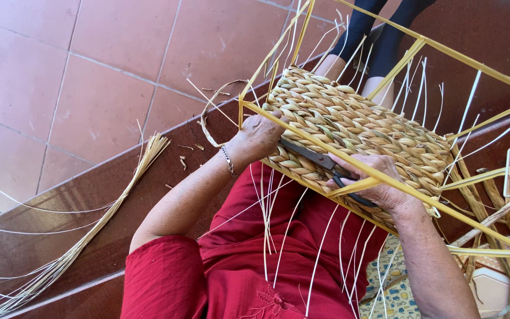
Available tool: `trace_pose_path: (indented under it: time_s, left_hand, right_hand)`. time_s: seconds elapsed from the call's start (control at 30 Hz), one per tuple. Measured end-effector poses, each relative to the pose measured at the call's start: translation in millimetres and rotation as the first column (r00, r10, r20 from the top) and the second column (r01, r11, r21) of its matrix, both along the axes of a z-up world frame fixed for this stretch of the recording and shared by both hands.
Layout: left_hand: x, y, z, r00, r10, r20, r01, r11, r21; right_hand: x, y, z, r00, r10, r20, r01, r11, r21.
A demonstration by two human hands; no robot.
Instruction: The person weaves dried plant fibers into a rectangular basket frame. They use shears to trim excess fibers and continue weaving the sides of the basket by hand.
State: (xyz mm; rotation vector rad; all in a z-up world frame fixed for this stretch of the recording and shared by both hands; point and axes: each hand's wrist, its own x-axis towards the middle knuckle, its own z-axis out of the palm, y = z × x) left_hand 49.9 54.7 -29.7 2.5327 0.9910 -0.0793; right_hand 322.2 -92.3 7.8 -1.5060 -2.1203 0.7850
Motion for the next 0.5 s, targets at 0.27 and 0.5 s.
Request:
trace_pose_path:
  time_s: [0.27, 0.5]
  left_hand:
    - [-2.4, -4.0, -5.3, 1.0, 0.005, 0.005, -0.005, 1.0, 0.024]
    - [1.5, -7.2, 8.0, 1.0, 0.011, -0.021, -0.012, 1.0, -0.016]
  right_hand:
    - [-5.5, -2.9, 6.8, 0.983, 0.037, 0.182, -0.061, 0.99, 0.125]
    - [-10.1, -7.6, 8.0, 0.927, 0.044, 0.373, -0.076, 0.995, 0.07]
